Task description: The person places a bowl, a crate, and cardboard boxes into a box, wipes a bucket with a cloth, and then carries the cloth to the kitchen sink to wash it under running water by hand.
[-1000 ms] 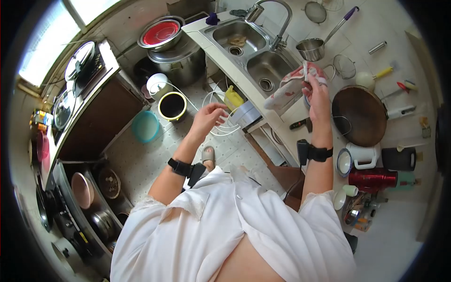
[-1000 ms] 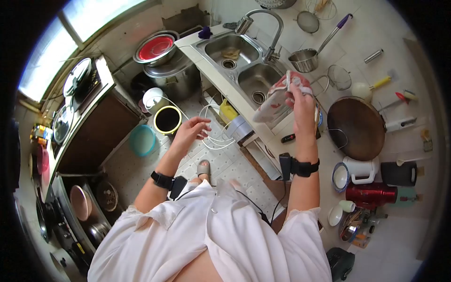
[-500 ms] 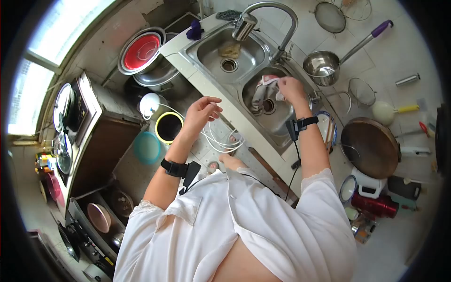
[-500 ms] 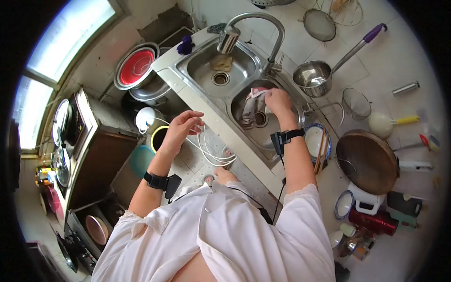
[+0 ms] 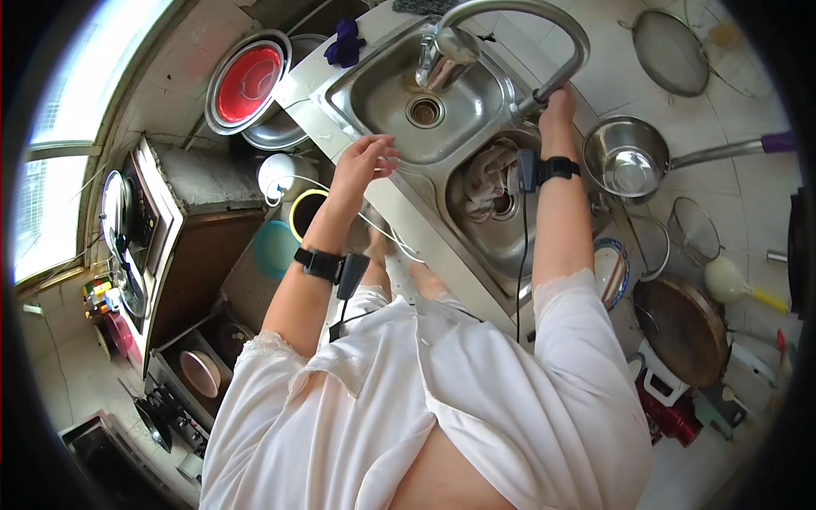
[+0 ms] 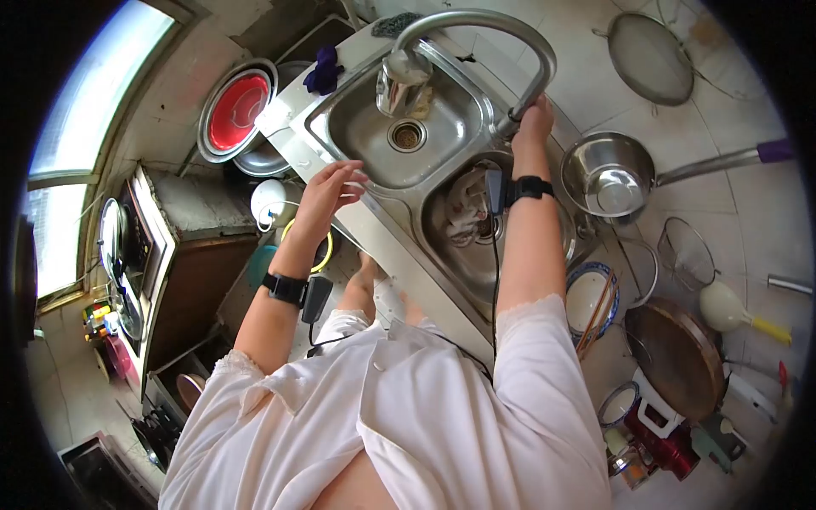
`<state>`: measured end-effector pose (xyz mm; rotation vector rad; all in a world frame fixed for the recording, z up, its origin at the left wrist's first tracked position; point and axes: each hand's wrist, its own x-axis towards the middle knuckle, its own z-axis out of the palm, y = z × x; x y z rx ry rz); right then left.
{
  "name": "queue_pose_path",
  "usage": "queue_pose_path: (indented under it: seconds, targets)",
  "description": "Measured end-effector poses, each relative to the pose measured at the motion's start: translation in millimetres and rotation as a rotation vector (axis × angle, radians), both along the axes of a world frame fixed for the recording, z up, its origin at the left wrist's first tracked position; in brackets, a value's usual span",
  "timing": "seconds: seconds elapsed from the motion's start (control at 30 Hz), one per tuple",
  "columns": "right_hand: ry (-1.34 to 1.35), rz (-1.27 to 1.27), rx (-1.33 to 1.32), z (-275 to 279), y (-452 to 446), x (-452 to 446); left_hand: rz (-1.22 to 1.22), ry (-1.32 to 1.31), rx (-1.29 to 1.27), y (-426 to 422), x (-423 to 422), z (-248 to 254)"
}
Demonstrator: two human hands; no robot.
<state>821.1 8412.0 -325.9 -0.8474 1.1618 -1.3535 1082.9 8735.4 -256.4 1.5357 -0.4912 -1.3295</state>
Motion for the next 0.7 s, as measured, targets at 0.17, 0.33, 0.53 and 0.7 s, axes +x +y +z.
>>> queue_pose_path:
  seconds: [0.17, 0.33, 0.53, 0.7]
  targets:
    - [0.1, 0.052, 0.048, -5, 4, -16, 0.134, 0.22, -0.047, -77, 20, -44]
    - [-0.008, -0.007, 0.038, -9, 1, -8, 0.158, 0.703, -0.073, -173, 27, -110]
    - [-0.019, -0.156, 0.037, 1, 31, 5, -0.009, 0.87, -0.108, -252, 14, -188]
    - [-0.052, 0.06, 0.248, -10, 121, 114, -0.285, 0.137, -0.136, -245, 15, -116]
